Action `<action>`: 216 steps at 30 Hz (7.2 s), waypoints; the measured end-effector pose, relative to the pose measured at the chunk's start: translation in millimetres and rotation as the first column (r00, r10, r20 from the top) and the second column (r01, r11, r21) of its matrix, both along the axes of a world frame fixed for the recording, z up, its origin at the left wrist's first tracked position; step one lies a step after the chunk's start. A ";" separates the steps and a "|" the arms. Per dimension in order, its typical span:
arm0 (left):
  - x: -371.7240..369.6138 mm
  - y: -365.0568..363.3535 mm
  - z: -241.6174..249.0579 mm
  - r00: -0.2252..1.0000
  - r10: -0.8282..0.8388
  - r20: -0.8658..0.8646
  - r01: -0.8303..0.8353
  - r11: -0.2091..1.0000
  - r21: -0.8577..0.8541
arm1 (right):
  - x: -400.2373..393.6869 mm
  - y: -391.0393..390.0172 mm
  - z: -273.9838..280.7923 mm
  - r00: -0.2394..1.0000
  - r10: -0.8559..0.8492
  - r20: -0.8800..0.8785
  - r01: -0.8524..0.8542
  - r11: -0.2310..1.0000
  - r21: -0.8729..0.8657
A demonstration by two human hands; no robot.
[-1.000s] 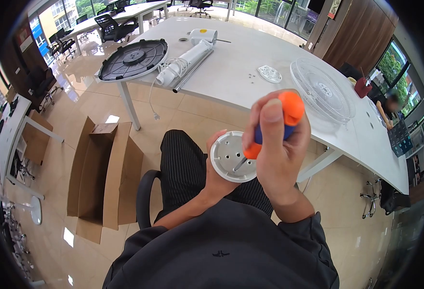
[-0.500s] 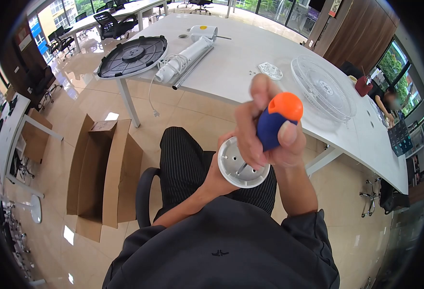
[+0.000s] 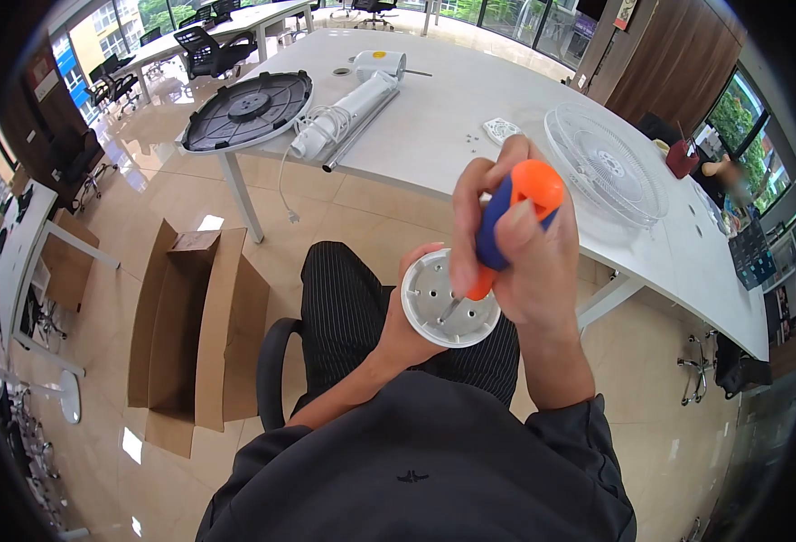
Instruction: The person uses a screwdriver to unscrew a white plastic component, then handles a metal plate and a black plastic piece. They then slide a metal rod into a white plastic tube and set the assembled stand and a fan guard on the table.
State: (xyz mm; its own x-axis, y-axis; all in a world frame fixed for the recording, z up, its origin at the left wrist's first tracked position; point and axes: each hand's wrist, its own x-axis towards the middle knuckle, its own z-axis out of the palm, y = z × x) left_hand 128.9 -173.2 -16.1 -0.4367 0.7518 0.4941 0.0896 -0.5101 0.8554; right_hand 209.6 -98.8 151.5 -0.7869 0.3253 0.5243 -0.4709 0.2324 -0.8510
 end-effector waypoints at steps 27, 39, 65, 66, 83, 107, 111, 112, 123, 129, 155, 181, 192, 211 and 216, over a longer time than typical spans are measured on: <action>-0.3 1.9 -8.9 1.000 -0.018 0.000 0.018 1.000 0.010 | -12.1 -21.3 -3.2 0.969 -0.233 -0.086 0.208 0.950 -0.231; -15.9 -11.0 -11.5 0.929 -0.369 0.025 0.363 0.922 0.135 | -2.6 -7.5 -4.2 0.990 -0.124 -0.069 0.104 0.965 -0.240; -6.0 -20.0 2.7 0.910 -0.234 0.341 0.262 0.964 -0.038 | 14.7 24.4 -29.3 0.986 0.012 -0.166 -0.019 0.999 -0.046; -5.8 -19.5 3.3 0.911 -0.232 0.341 0.260 0.965 -0.038 | 11.4 24.1 -29.9 0.973 -0.045 -0.228 0.081 0.985 0.150; -3.6 -20.3 6.8 0.899 -0.214 0.383 0.243 0.970 -0.027 | 5.6 2.1 -2.6 0.992 0.016 -0.122 -0.058 0.935 -0.349; -4.4 -23.5 -46.5 0.918 -0.036 0.395 0.067 0.996 -0.065 | 10.6 -11.2 -16.9 0.918 -0.244 -0.312 0.192 0.963 -0.187; 10.4 -30.0 -18.4 0.930 0.016 0.368 0.042 0.988 -0.149 | 19.4 -12.1 -4.0 0.978 -0.137 -0.158 0.100 0.970 -0.222; 20.1 -29.3 -17.3 0.922 0.099 0.374 -0.005 0.970 -0.243 | 26.1 -11.6 -9.4 0.976 -0.160 -0.149 0.124 0.966 -0.227; 19.9 -11.2 -24.8 0.962 0.270 0.034 -0.269 0.963 -0.034 | 24.9 -1.4 -16.9 0.983 -0.111 -0.147 0.068 0.961 -0.269; 20.6 -11.9 -12.1 0.881 0.273 -0.387 -0.321 0.945 -0.064 | 21.1 27.8 -27.4 0.983 -0.085 -0.164 -0.008 0.867 -0.499; -13.1 76.3 33.0 0.885 0.046 -0.464 0.001 0.995 0.100 | 30.7 74.1 -25.0 0.819 -0.524 -0.235 0.386 0.805 -0.450; -19.2 33.6 65.7 0.958 -0.114 -0.264 0.098 0.993 -0.070 | 104.4 80.3 -41.5 0.741 -0.655 -0.150 0.574 0.733 -0.366; -159.4 292.4 -2.8 0.808 0.297 -0.509 -0.430 0.887 -0.165 | 76.6 71.7 -108.3 0.761 -0.427 0.489 0.570 0.799 -0.190; -151.4 315.2 -44.2 0.856 0.387 -0.343 -0.441 0.892 -0.096 | 90.3 90.4 -119.0 0.800 -0.412 0.437 0.558 0.777 -0.290; -74.8 143.4 29.7 0.985 -0.122 0.119 0.137 0.981 -0.135 | 93.1 89.6 -122.6 0.781 -0.420 0.462 0.572 0.778 -0.261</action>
State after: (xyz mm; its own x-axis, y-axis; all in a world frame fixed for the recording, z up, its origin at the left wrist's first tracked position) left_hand 54.1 -29.8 13.6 -0.3766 0.8645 0.3329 -0.0675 -0.3840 0.9209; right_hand 302.7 -9.1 28.9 -0.5596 0.8288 -0.0039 -0.0227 -0.0201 -0.9995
